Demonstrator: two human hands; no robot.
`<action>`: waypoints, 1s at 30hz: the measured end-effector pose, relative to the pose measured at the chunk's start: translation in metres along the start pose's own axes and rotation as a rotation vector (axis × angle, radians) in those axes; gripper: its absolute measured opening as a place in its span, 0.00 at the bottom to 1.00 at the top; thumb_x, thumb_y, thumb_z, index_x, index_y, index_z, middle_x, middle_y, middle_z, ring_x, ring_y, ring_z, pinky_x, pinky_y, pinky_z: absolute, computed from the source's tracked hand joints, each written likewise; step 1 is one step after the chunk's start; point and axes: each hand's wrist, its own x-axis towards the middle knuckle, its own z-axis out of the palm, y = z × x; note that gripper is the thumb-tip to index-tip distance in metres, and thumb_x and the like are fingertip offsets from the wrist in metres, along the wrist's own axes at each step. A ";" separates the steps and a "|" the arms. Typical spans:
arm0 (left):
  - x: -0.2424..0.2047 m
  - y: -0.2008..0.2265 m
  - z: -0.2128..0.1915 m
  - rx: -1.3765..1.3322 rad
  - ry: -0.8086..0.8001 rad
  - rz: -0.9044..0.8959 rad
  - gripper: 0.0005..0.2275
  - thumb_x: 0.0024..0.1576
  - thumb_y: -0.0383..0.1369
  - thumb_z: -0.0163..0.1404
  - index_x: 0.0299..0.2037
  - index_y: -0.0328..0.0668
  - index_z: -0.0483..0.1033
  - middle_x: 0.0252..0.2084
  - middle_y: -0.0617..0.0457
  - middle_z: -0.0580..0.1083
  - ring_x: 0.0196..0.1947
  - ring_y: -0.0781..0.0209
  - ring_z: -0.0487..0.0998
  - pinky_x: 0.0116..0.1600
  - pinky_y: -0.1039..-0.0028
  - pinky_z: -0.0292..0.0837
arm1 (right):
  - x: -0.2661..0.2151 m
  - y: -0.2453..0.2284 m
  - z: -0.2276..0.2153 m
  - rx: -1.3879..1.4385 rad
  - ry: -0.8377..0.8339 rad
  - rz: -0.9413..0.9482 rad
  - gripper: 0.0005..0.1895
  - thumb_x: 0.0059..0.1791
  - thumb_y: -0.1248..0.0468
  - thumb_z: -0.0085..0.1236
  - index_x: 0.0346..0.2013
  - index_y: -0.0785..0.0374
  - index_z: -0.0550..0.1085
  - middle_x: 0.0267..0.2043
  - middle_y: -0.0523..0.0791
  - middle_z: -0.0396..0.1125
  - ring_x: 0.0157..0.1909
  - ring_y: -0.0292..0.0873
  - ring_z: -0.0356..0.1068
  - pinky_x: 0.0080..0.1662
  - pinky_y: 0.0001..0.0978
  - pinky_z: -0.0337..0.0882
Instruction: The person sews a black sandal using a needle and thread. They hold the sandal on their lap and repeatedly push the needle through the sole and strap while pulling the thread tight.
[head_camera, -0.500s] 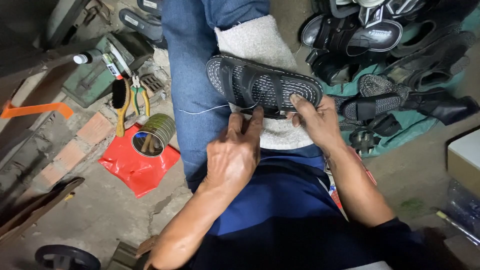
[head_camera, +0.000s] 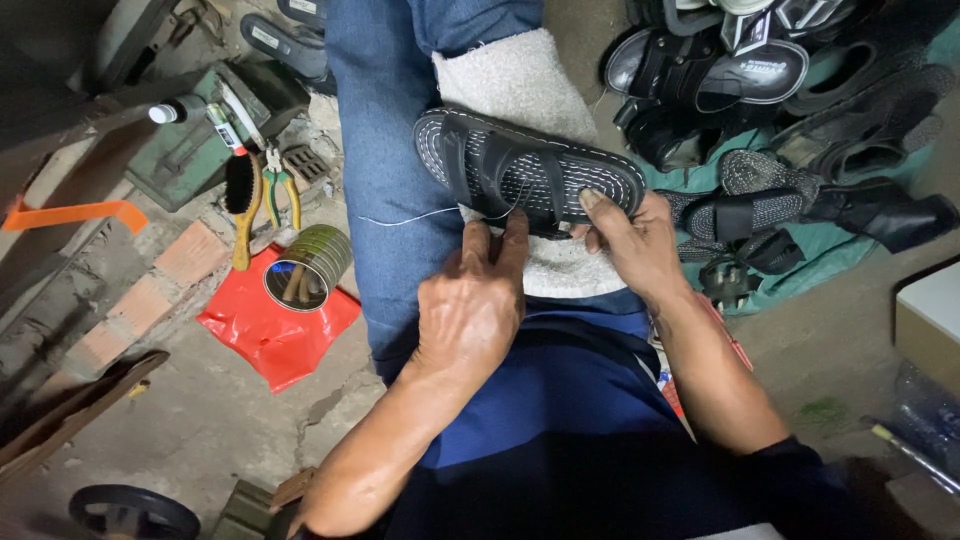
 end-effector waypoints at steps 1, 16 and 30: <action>0.000 0.000 -0.001 0.000 0.001 -0.001 0.23 0.53 0.21 0.50 0.61 0.38 0.75 0.42 0.39 0.70 0.25 0.44 0.82 0.27 0.47 0.80 | 0.000 0.002 0.000 -0.001 -0.001 -0.001 0.15 0.56 0.67 0.52 0.26 0.69 0.76 0.22 0.52 0.70 0.19 0.36 0.67 0.22 0.26 0.65; -0.012 -0.046 -0.013 -0.016 0.008 0.004 0.17 0.56 0.36 0.47 0.54 0.65 0.80 0.34 0.52 0.73 0.22 0.44 0.81 0.27 0.54 0.78 | -0.026 -0.040 0.032 -0.565 0.079 -0.226 0.13 0.50 0.60 0.63 0.32 0.71 0.75 0.25 0.57 0.72 0.26 0.53 0.72 0.30 0.47 0.68; 0.019 -0.091 0.026 -0.200 0.142 0.205 0.11 0.57 0.34 0.49 0.41 0.66 0.85 0.24 0.57 0.72 0.19 0.51 0.77 0.25 0.64 0.74 | -0.014 -0.083 0.057 -0.826 0.067 -0.493 0.13 0.46 0.65 0.60 0.42 0.69 0.76 0.27 0.50 0.72 0.30 0.50 0.77 0.31 0.39 0.76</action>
